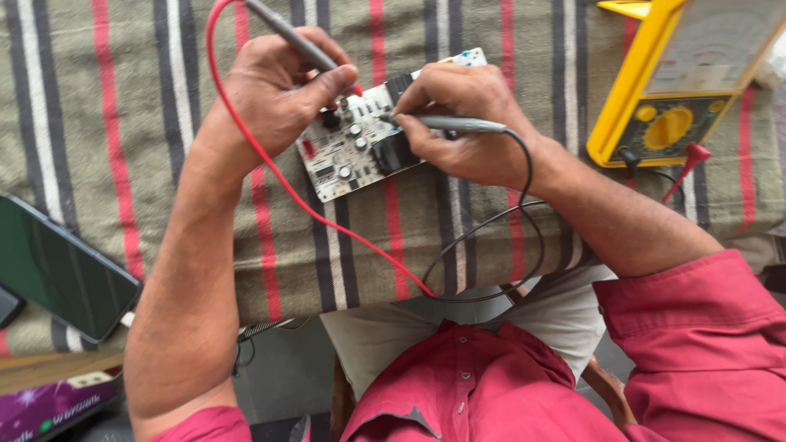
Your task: The person uses a multimeter to test various points on a circuit board. They flip the board over to test the backside and then return to the front, repeatedly touching different components with the multimeter probes.
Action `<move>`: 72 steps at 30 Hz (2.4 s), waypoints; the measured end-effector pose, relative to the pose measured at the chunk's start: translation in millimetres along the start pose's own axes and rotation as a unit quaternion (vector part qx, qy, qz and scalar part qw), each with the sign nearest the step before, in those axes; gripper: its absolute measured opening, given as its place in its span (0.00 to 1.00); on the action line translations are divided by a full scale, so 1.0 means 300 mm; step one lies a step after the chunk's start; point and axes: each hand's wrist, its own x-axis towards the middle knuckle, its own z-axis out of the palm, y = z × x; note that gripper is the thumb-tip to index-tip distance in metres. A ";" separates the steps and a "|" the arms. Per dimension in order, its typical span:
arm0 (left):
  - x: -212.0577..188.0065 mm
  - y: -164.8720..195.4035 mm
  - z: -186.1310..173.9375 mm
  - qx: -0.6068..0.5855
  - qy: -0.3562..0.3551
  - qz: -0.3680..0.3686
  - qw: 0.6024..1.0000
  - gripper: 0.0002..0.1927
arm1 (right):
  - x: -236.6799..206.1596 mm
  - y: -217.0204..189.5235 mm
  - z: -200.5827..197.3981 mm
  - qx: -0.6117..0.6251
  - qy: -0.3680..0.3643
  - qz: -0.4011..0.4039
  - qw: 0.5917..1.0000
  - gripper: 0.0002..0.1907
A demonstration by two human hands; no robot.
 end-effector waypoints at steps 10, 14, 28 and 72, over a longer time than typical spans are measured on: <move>-0.002 0.022 0.001 0.022 0.007 -0.015 1.000 0.05 | 0.003 -0.005 -0.001 0.011 -0.008 -0.010 1.000 0.04; -0.003 0.023 0.002 0.027 0.007 -0.013 1.000 0.05 | 0.001 -0.004 -0.001 0.009 -0.006 -0.014 1.000 0.04; -0.003 0.026 0.002 0.020 0.003 -0.025 0.999 0.05 | 0.000 -0.006 -0.001 0.014 -0.009 -0.004 1.000 0.04; -0.004 0.014 0.003 0.044 0.007 0.008 0.999 0.03 | 0.002 -0.009 0.001 -0.013 -0.003 0.005 1.000 0.04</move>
